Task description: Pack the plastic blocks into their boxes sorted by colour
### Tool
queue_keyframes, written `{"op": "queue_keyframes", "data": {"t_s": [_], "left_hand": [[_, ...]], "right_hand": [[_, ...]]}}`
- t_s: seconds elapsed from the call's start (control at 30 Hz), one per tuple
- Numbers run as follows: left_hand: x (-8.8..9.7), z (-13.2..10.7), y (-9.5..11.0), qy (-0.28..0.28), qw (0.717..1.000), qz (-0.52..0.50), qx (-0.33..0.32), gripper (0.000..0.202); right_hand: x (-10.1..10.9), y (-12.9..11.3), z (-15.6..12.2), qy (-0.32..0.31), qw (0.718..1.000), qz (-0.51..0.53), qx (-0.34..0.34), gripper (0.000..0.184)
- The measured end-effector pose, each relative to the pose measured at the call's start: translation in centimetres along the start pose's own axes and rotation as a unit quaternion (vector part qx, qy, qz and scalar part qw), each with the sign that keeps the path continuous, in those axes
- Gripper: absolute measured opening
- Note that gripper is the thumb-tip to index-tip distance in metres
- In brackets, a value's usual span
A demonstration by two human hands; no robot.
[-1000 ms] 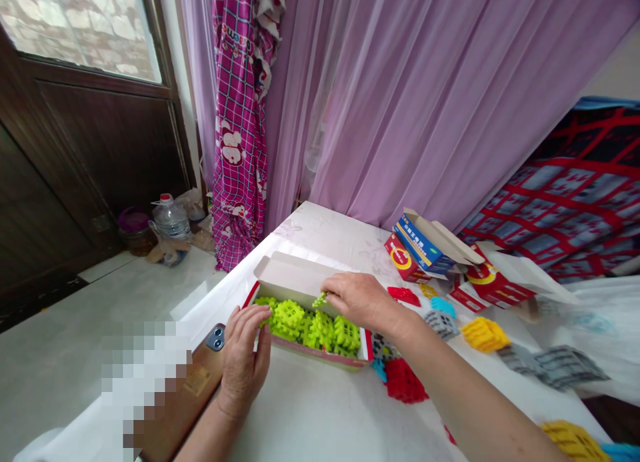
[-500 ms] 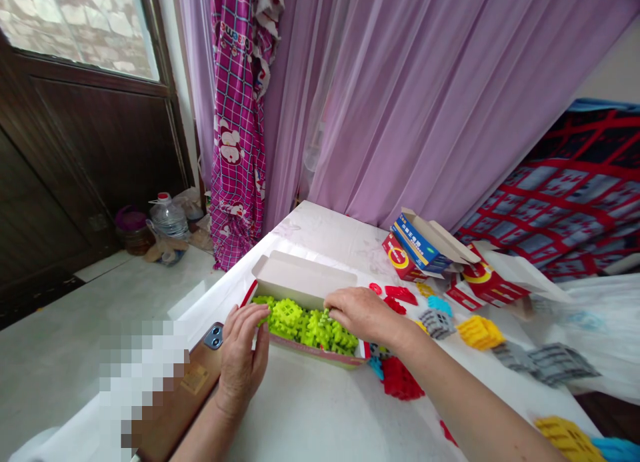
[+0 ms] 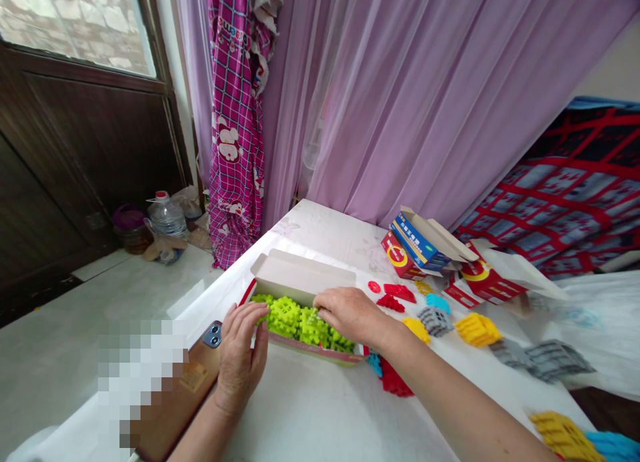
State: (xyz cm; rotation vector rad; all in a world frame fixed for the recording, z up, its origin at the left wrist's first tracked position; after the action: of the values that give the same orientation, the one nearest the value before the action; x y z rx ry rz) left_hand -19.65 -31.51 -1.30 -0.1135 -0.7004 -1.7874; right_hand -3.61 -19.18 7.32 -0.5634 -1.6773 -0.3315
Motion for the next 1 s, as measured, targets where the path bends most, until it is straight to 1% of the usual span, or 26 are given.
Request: {"op": "queue_keyframes", "data": {"t_s": [0.17,0.3,0.43,0.8,1.0], "left_hand": [[0.0,0.0,0.0,0.004,1.000,0.000,0.000,0.025],[0.0,0.1,0.1,0.001,1.000,-0.001,0.000,0.026],[0.1,0.2,0.2,0.002,1.000,-0.001,0.000,0.025],[0.2,0.4,0.4,0.001,1.000,0.000,-0.001,0.024],[0.1,0.2,0.2,-0.003,1.000,-0.003,0.000,0.025]], "right_hand": [[0.4,0.6,-0.3,0.004,1.000,-0.006,-0.007,0.019],[0.2,1.0,-0.6,-0.016,0.999,-0.026,-0.011,0.019],[-0.1,0.5,-0.8,-0.029,0.999,-0.042,0.005,0.017],[0.1,-0.8,-0.4,-0.018,0.998,-0.058,0.016,0.019],[0.0,-0.6,-0.6,-0.013,0.999,-0.047,0.011,0.019]]}}
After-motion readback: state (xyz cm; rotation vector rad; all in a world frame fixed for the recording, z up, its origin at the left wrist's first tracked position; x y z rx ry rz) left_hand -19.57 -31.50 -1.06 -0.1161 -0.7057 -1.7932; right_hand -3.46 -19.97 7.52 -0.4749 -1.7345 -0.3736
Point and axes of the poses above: each hand's wrist, its own z-axis towards the middle knuckle, its own x-axis out of the back of the hand, y = z × x, the point moved 4 cm from there along z, towards the middle knuckle, and after that the axes turned 2 degrees about z, right-handed, at the moved point
